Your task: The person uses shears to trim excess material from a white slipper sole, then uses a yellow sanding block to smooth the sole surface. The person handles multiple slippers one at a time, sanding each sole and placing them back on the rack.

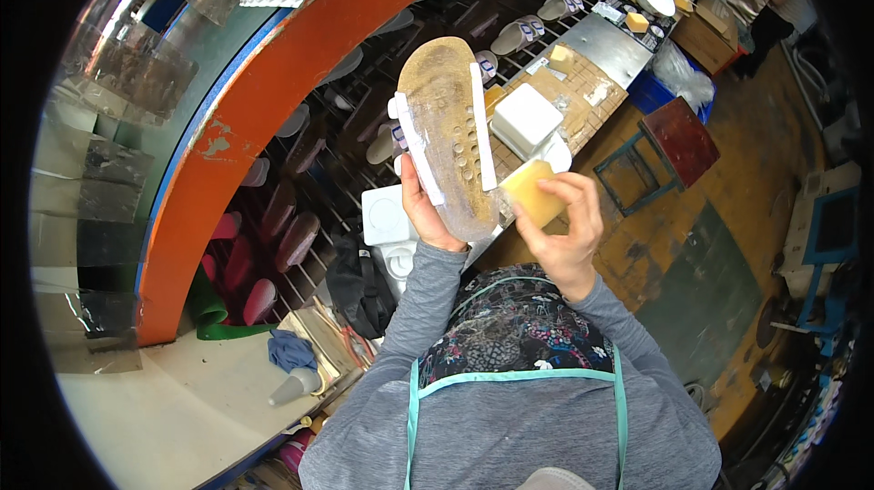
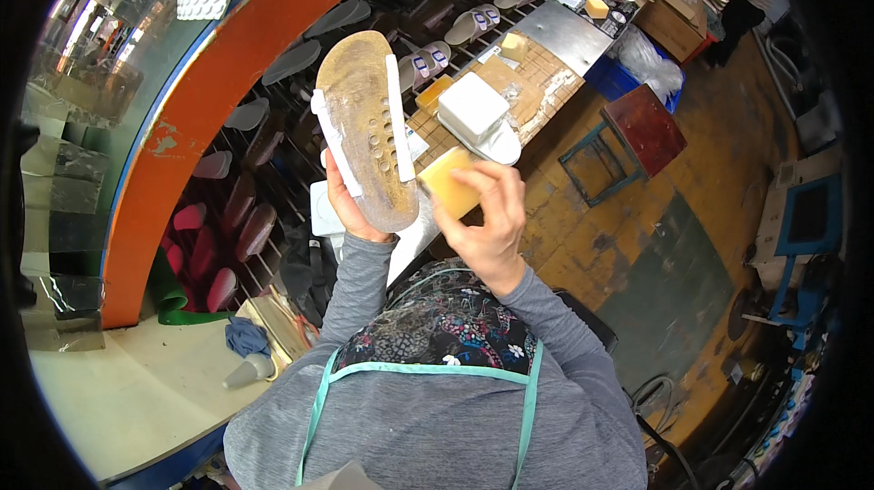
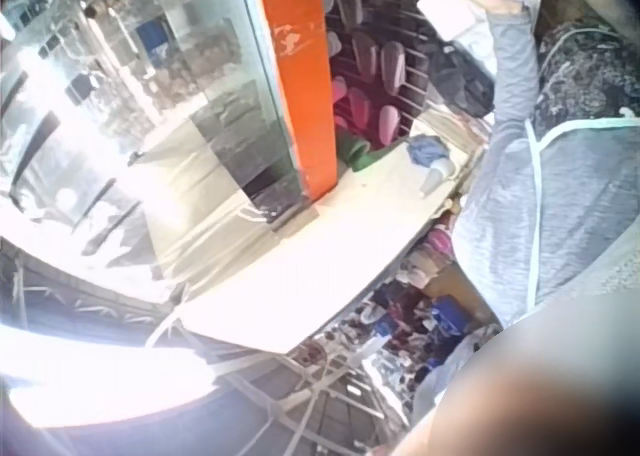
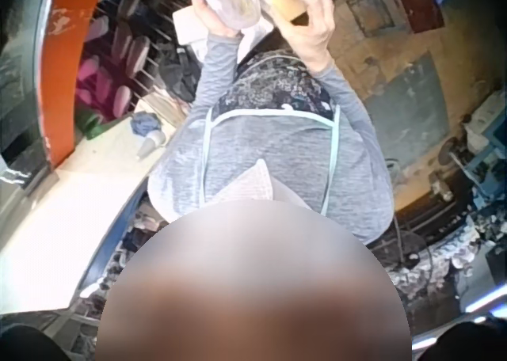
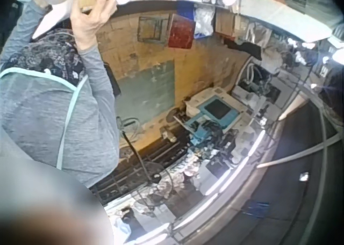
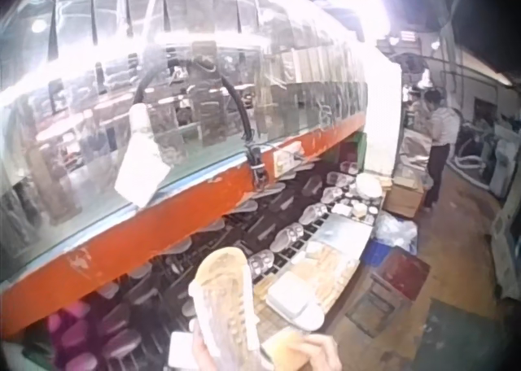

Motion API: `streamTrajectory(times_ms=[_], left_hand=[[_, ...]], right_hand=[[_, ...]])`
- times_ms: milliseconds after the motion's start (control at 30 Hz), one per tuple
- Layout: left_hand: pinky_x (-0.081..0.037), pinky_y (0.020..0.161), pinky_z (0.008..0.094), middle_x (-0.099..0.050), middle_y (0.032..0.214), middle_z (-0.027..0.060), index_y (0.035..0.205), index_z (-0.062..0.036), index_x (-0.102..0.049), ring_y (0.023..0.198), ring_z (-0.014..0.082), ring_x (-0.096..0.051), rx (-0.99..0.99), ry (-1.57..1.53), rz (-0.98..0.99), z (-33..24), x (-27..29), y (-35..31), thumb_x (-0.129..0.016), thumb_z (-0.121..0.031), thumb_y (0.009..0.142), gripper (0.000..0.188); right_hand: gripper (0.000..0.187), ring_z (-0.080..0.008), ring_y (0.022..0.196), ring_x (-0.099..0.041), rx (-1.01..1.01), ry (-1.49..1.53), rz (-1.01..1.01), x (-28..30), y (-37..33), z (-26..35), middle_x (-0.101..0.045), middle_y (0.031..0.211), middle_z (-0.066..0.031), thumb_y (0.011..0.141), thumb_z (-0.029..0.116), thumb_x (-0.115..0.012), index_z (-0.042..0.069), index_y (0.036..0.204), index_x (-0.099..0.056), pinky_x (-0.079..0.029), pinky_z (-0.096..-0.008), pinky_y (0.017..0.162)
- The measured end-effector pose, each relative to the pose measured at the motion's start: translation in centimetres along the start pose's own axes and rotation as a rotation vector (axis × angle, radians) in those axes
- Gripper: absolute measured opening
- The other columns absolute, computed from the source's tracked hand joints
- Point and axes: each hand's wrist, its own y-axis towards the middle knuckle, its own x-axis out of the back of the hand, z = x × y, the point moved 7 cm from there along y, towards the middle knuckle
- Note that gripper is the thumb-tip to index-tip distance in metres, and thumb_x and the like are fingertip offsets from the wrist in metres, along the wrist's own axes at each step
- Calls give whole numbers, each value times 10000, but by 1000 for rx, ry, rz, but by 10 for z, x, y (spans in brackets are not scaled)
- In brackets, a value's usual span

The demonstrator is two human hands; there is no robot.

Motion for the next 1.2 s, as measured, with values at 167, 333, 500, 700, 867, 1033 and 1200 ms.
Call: streamTrajectory(times_ms=[167,333,500,700,867,1033,1200], left_hand=[[-464,1013,393,-619,1284,84,1337,-88,-533,1131,249,-609,-8,120,-109,12,-2,3,-374,-452,1034,499],[-476,991,394,-637,1240,91,1316,-75,-542,1114,244,-617,21,37,28,16,-15,13,-353,-466,1030,520],[-490,978,410,-642,1238,100,1311,-72,-547,1096,264,-629,36,20,29,24,-16,16,-371,-457,1026,510],[-488,965,402,-636,1234,84,1325,-99,-538,1087,237,-623,78,146,-61,67,-22,15,-344,-518,1016,555],[-492,961,405,-644,1228,98,1310,-76,-546,1085,253,-627,80,105,-113,61,-13,20,-344,-460,1023,520],[-435,1038,428,-604,1293,117,1332,-44,-525,1163,278,-581,-43,297,-352,20,16,26,-378,-419,1015,512],[-181,1190,535,-420,1475,195,1389,6,-441,1393,341,-350,188,-264,317,-36,-20,7,-528,-209,936,509]], right_hand=[[456,-260,908,-595,222,18,-5,2,15,18,-645,1050,-93,629,73,-831,98,1062,-690,-437,-372,831],[408,-251,892,-601,291,-84,215,-13,13,22,-669,1046,-66,652,106,-776,93,1055,-713,-408,-362,803],[363,-266,908,-619,114,26,188,12,7,4,-675,1015,-96,658,73,-762,70,1017,-709,-452,-369,819],[382,-278,936,-651,13,122,154,13,12,-9,-657,1038,-153,705,6,-767,18,1073,-665,-512,-350,833],[359,-293,925,-611,5,137,338,19,-20,-28,-659,1009,-104,630,33,-726,71,987,-713,-486,-386,830],[321,-300,974,-619,-228,-44,260,31,-49,-120,-677,1036,-117,672,72,-716,44,991,-697,-489,-386,895],[343,-300,995,-606,-317,-289,182,23,-49,-218,-675,1054,-100,708,106,-738,63,1044,-683,-475,-387,901]])
